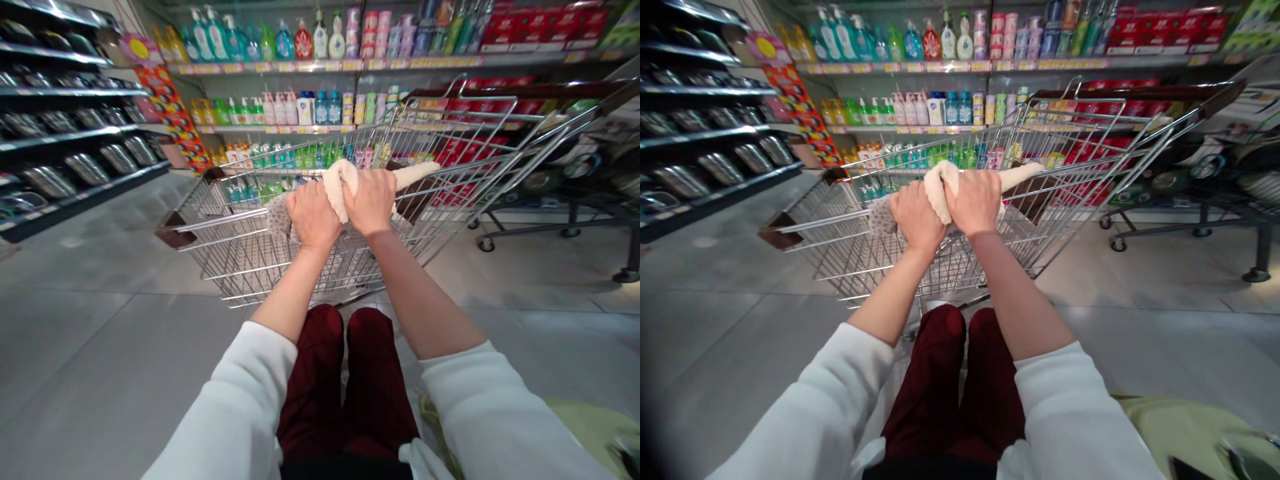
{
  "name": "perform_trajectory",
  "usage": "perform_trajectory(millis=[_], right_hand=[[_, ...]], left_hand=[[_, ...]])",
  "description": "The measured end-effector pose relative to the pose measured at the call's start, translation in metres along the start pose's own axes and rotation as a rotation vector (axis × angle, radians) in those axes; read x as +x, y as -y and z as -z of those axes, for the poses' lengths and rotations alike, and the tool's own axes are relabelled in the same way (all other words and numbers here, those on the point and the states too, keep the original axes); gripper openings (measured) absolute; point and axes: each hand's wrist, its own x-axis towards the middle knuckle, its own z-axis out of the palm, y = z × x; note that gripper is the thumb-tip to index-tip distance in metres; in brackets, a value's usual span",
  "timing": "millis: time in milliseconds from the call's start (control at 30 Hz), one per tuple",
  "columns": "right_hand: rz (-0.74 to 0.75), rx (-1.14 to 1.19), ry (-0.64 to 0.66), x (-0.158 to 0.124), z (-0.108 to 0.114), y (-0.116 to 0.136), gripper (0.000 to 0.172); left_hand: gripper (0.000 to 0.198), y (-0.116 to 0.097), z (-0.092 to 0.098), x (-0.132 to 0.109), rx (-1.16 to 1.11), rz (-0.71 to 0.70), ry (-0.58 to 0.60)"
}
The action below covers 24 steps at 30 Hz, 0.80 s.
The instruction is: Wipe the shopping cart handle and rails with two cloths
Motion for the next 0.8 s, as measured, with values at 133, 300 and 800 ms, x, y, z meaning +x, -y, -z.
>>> perform_trajectory(millis=[133, 300, 800], right_hand=[[0.090, 0.039, -0.050, -0.001, 0.002, -0.008, 0.049], [0.139, 0.036, -0.029, 0.000, 0.000, -0.019, 0.052], [-0.253, -0.367, 0.099, 0.023, 0.017, -0.162, 0.032]], left_hand=[[0.023, 0.012, 0.002, 0.002, 0.031, -0.135, 0.030], [0.025, 0.027, 0.010, 0.002, 0.067, -0.210, 0.054], [0.028, 0.161, 0.076, -0.014, 0.288, -0.018, 0.038]])
